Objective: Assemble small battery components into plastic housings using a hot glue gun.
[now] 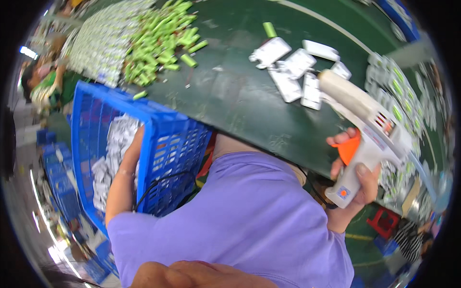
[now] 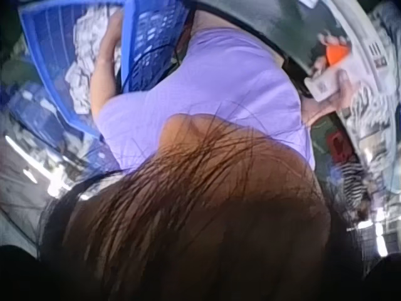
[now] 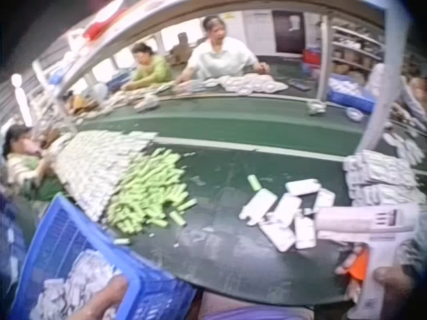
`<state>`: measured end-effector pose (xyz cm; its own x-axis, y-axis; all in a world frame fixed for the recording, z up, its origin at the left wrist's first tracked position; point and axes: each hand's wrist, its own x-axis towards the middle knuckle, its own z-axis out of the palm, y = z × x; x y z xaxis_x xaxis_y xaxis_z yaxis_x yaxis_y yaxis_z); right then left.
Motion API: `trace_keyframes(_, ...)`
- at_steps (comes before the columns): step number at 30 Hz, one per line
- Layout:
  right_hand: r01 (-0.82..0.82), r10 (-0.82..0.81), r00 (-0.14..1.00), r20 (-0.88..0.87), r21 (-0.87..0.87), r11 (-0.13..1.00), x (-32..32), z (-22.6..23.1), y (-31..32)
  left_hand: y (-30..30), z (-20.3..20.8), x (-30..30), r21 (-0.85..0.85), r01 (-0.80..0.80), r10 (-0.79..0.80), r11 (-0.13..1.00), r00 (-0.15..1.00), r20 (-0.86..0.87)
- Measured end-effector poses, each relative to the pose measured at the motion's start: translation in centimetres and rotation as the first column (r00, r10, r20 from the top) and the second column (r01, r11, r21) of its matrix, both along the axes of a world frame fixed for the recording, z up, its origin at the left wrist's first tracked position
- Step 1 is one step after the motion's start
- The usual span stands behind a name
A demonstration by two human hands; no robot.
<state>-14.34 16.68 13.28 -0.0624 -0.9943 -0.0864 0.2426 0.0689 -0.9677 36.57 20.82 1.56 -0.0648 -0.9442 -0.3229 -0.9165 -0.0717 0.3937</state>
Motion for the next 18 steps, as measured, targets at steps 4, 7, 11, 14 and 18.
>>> trace_keyframes(4,-0.022,0.02,0.999,0.039,0.045,0.999,-0.3,0.4,-1.2,2.3,2.7,2.3,-0.088,-0.139,0.128,0.986,0.985,-0.119)
trace_keyframes(7,0.103,-0.108,0.992,0.064,0.07,0.992,0.8,1.3,-1.4,3.3,6.5,3.8,-0.143,-0.394,0.356,0.908,0.905,-0.232)
trace_keyframes(11,0.082,-0.089,0.989,0.115,0.065,0.994,-0.7,0.7,-1.7,5.5,10.9,8.2,-0.452,-0.444,0.438,0.773,0.89,-0.125)
trace_keyframes(14,0.087,-0.094,0.983,0.156,0.054,0.995,-2.0,-0.2,-1.7,5.9,15.9,10.5,-0.528,-0.595,0.509,0.606,0.8,-0.317)
trace_keyframes(18,0.115,-0.116,0.971,0.209,0.019,0.993,-3.3,-0.6,-1.4,-0.1,22.8,6.9,-0.697,-0.401,0.336,0.594,0.911,-0.237)
